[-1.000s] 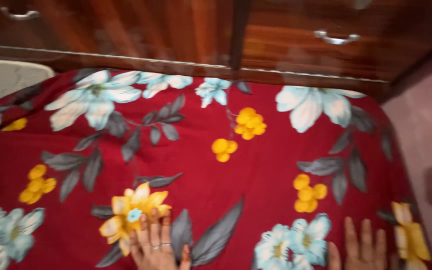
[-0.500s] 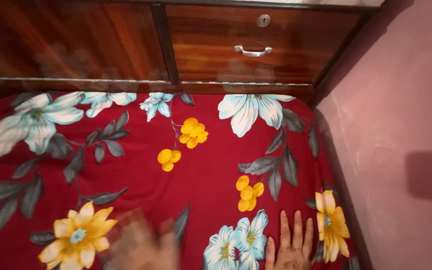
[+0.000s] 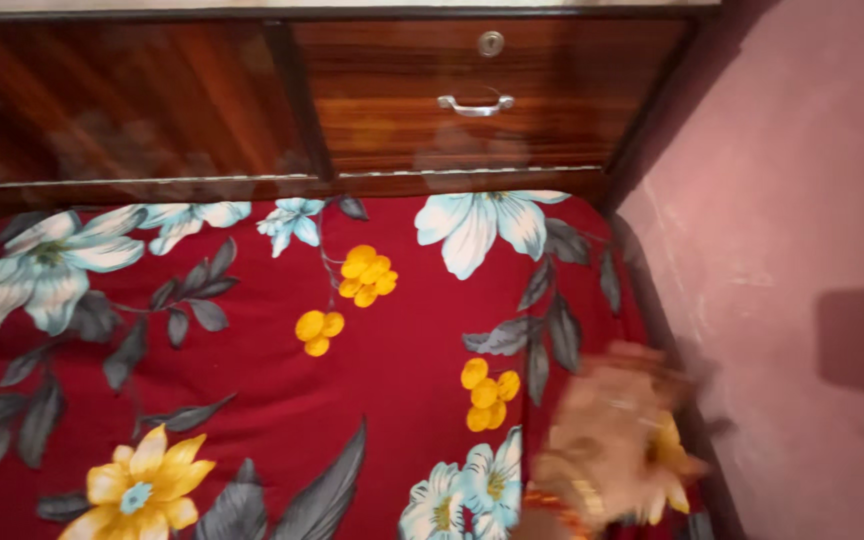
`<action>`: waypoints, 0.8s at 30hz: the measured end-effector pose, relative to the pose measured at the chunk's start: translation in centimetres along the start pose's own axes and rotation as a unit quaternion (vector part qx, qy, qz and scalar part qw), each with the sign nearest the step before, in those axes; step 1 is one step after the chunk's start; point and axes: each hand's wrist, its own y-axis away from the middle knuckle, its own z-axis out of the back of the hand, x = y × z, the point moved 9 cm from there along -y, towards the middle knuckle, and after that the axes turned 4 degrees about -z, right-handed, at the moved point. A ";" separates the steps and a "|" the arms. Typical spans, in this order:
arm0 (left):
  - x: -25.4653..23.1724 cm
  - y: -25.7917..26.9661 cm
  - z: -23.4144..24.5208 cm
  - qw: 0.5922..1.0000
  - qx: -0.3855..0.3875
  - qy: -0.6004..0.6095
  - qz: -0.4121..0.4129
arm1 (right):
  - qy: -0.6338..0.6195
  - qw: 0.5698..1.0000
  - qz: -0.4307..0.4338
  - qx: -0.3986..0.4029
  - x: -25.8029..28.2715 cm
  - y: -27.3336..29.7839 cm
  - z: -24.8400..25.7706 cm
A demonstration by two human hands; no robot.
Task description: The person smooths a red floral bedsheet across a mattress, tucks the edges into the side of the bed frame, and adjusts the corners by hand.
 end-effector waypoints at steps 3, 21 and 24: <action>7.2 5.1 1.1 0.971 -0.005 0.017 0.238 | -0.002 1.000 0.001 0.001 -0.2 0.1 0.2; 10.6 10.0 3.7 0.951 -0.015 -0.276 0.137 | 0.089 0.991 0.084 0.045 2.1 -4.8 2.9; 11.0 10.3 3.2 0.950 -0.013 -0.280 0.140 | 0.322 0.945 0.037 0.040 -5.1 -10.0 3.8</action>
